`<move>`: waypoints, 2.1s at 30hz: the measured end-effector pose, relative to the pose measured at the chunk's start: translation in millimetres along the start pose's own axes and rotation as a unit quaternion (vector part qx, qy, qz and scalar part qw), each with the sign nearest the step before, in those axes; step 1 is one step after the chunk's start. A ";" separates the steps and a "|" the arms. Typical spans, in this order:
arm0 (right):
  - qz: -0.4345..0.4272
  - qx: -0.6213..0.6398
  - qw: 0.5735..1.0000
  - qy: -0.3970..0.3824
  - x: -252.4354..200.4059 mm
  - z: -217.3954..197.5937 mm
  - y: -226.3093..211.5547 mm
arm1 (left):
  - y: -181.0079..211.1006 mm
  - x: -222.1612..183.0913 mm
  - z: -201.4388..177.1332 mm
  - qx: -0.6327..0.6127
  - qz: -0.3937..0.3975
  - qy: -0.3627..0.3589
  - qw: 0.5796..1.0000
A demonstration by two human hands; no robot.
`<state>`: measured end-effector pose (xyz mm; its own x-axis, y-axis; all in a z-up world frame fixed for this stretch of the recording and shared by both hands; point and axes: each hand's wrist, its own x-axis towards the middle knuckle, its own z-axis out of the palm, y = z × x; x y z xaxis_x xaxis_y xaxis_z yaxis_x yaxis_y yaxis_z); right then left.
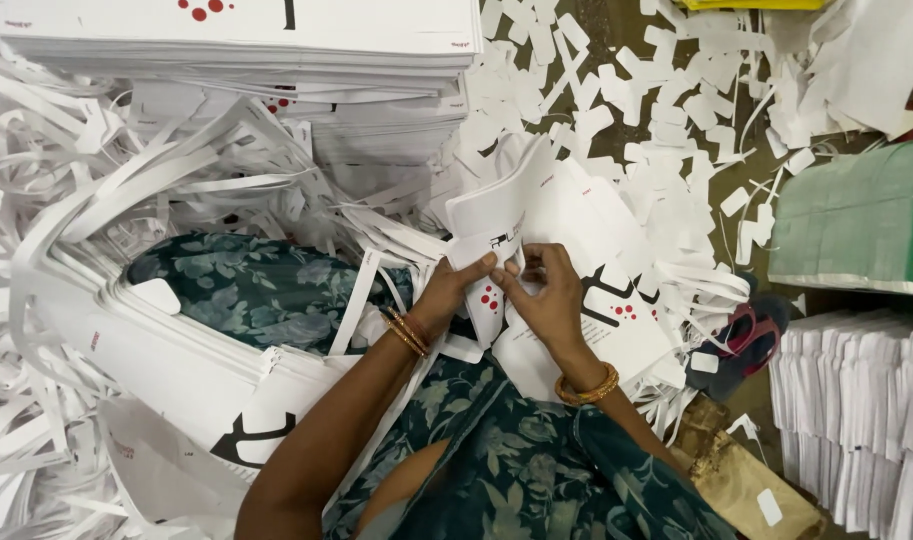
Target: Removing paper scrap and excess trimmings from a stack of printed laboratory report folders.
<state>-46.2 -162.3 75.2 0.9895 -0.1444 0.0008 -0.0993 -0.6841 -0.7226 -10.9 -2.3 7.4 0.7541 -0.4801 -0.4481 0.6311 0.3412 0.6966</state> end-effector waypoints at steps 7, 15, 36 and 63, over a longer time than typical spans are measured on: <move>-0.023 0.103 0.994 -0.015 1.9 2.1 5.5 | 0.8 3.8 0.4 0.021 -0.033 0.040 0.998; 0.013 0.021 0.998 -0.061 11.8 -7.7 -11.7 | -10.8 5.3 -0.9 0.074 0.033 0.046 0.996; -0.341 -0.225 0.913 -0.021 9.4 -6.8 -20.1 | -40.0 9.2 -0.4 0.134 0.109 0.126 0.977; -0.045 -0.063 0.963 0.258 19.5 -146.6 6.6 | 4.7 -13.8 20.3 0.040 0.079 0.032 0.996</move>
<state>-43.0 -274.5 171.8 0.8136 -0.3949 0.4268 -0.0595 -0.7868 -0.6144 -22.1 -10.5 28.2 0.8545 -0.3717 -0.3628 0.4893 0.3416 0.8024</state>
